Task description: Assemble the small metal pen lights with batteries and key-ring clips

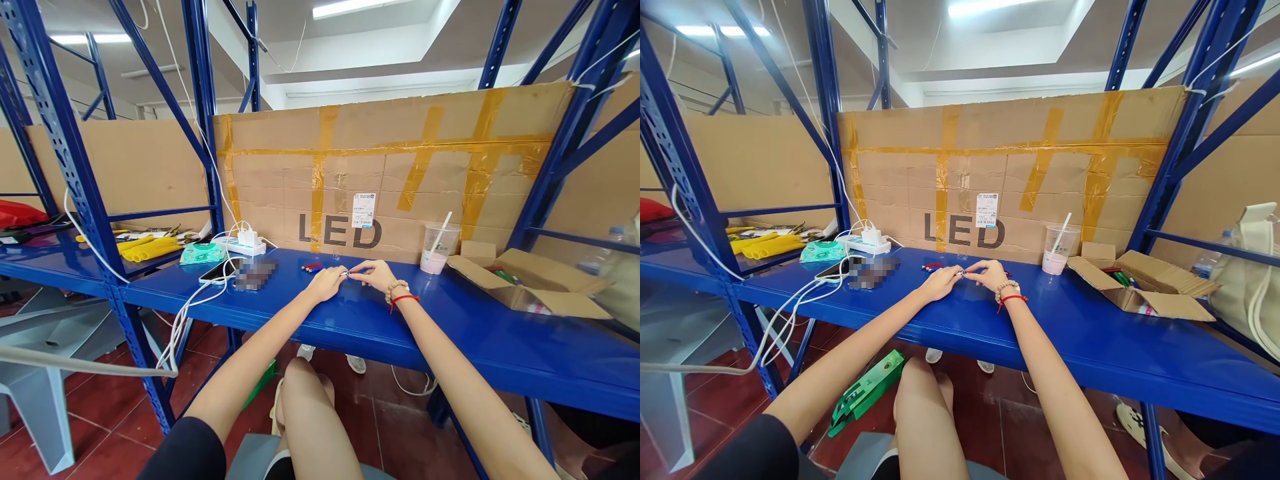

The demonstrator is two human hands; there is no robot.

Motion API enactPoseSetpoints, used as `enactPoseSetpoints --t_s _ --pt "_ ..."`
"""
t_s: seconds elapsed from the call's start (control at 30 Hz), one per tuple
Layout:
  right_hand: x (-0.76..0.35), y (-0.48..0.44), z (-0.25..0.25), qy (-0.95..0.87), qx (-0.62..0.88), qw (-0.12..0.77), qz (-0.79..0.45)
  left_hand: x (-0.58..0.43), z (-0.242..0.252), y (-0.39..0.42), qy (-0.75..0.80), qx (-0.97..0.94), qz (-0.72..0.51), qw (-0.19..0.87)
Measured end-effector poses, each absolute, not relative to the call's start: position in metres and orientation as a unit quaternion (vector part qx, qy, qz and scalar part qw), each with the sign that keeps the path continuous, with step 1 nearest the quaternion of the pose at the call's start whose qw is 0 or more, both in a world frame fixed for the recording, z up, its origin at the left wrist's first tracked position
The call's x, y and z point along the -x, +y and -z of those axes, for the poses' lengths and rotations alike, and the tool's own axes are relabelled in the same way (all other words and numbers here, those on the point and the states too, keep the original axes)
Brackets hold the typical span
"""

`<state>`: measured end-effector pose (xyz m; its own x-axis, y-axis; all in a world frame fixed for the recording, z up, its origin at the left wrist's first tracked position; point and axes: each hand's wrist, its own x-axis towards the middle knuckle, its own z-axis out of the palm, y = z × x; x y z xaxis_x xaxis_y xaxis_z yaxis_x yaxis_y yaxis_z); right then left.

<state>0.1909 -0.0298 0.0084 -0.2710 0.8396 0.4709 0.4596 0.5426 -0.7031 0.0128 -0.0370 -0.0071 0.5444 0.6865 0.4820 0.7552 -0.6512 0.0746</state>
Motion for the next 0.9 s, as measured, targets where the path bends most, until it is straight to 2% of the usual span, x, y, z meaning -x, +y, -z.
enactPoseSetpoints --t_s 0.9 --pt "-0.1918 -0.0269 -0.0062 -0.775 0.435 0.405 -0.214 -0.0130 0.0059 -0.0411 -0.415 0.876 0.235 0.069"
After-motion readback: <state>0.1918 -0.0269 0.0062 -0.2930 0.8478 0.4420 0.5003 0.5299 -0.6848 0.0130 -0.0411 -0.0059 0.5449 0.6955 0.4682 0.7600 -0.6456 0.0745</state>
